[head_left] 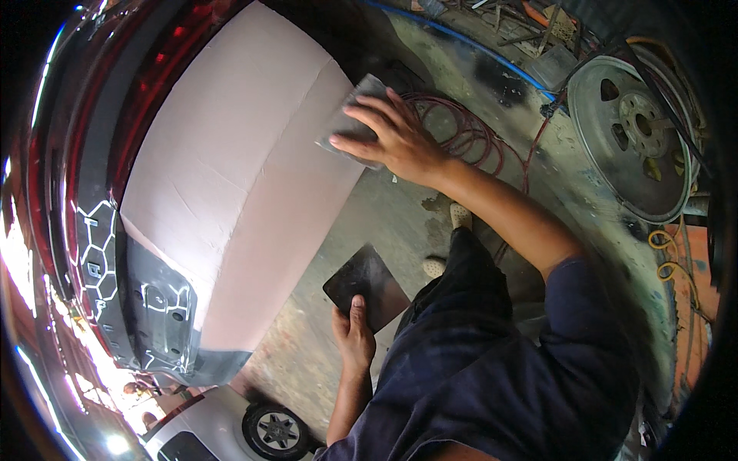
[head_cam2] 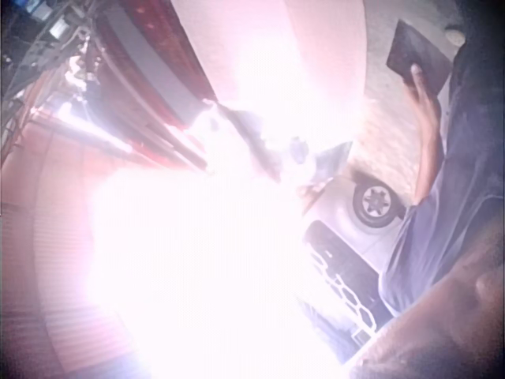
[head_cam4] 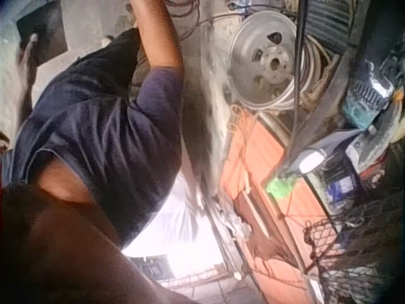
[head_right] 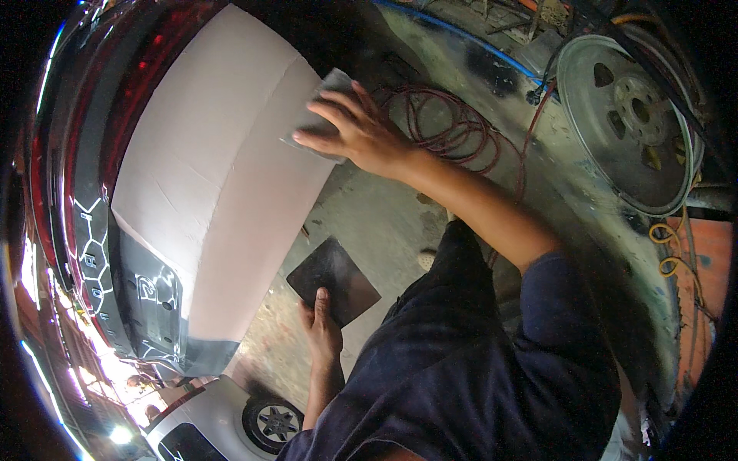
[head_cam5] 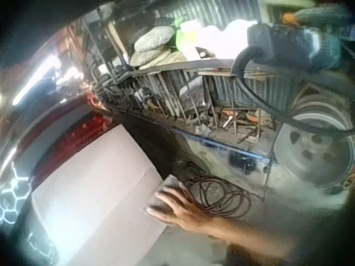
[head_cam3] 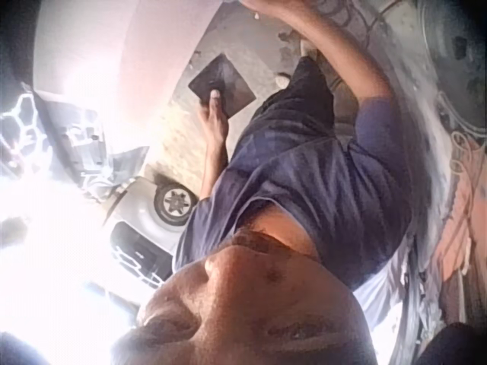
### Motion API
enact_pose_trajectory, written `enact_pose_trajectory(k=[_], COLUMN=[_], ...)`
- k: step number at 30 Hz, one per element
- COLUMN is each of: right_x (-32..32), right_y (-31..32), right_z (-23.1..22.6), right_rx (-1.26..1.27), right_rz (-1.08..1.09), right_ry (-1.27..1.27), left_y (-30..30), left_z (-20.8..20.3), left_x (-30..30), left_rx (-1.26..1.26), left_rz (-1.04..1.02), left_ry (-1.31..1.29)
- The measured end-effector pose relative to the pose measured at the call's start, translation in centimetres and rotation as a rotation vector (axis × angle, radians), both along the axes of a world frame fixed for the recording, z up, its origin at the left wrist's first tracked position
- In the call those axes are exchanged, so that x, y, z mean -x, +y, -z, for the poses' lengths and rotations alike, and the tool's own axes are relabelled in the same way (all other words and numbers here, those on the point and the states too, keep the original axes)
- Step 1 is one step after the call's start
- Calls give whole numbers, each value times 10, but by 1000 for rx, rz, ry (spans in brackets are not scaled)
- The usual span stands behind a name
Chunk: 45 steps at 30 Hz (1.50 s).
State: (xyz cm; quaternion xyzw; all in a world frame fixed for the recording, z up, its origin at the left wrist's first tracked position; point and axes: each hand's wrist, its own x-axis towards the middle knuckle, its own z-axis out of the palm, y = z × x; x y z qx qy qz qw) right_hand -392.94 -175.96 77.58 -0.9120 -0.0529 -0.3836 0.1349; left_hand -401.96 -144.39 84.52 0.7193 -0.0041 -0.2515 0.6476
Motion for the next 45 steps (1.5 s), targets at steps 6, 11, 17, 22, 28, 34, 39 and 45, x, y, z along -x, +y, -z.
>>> enact_pose_trajectory(k=[6,11,17,22,28,34,39,45], right_x=[-38,-46,-50,-38,12,66,56,-20], right_y=[-15,-17,-18,-14,-6,-7,-19,-47], right_z=[-14,-16,-19,4,63,120,87,1], right_rx=[13,63,29,52,36,50,-52,24], right_rz=[-23,2,-38,-46,-80,-175,-126,-55], right_ry=[-96,-88,-75,-66,36,355,210,-123], left_y=[-7,-7,-8,-9,-13,-17,-20,-33], left_z=[-1,1,7,7,1,-1,-1,-6], left_x=[0,0,0,0,-1,2,3,2], left_rx=[-20,-11,30,-10,-18,-20,-37,-18], left_rz=[-5,-16,-16,-24,13,22,-3,-33], left_ry=[-21,-2,-8,-12,-37,-57,-35,-42])
